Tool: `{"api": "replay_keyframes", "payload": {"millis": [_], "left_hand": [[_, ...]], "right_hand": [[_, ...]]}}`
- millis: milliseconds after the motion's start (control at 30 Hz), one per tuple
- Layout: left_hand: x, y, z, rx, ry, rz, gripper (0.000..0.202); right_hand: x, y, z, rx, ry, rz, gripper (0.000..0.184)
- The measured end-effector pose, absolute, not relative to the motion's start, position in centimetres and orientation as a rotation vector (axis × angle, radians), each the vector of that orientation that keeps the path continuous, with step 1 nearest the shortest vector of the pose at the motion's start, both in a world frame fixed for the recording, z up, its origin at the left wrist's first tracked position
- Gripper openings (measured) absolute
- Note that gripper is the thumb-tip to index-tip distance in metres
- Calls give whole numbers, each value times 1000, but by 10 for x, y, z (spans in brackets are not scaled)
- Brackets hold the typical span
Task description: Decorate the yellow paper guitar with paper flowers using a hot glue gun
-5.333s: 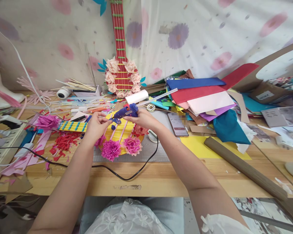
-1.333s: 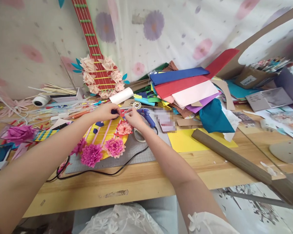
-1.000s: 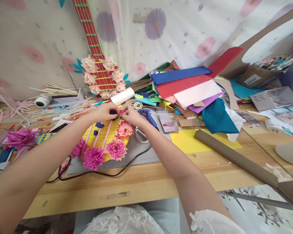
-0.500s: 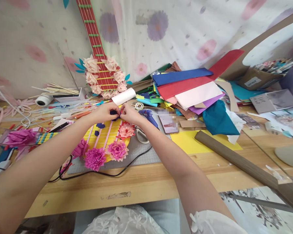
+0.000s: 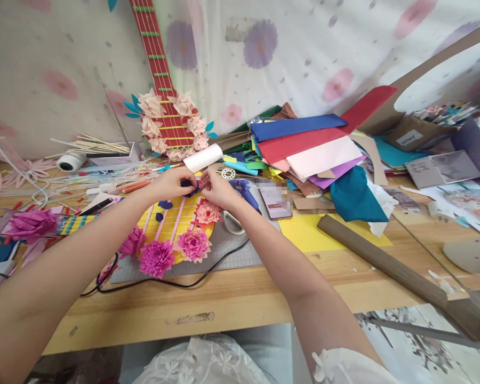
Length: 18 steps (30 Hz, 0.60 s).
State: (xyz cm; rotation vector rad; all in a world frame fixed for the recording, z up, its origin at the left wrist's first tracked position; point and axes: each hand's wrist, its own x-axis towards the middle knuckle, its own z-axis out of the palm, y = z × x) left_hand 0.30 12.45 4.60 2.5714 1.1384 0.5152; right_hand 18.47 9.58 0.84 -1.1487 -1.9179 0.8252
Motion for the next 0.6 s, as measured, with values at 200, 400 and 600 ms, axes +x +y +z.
{"api": "replay_keyframes", "payload": {"millis": [200, 400, 600], "left_hand": [[3, 125, 46, 2580, 1148, 513, 18], [2, 126, 46, 2608, 1150, 485, 19], [3, 125, 47, 2589, 1176, 482, 19]], "right_hand": [[176, 91, 5, -1277, -1927, 604, 31], [168, 86, 16, -1384, -1971, 560, 29], [165, 82, 21, -1454, -2004, 505, 30]]}}
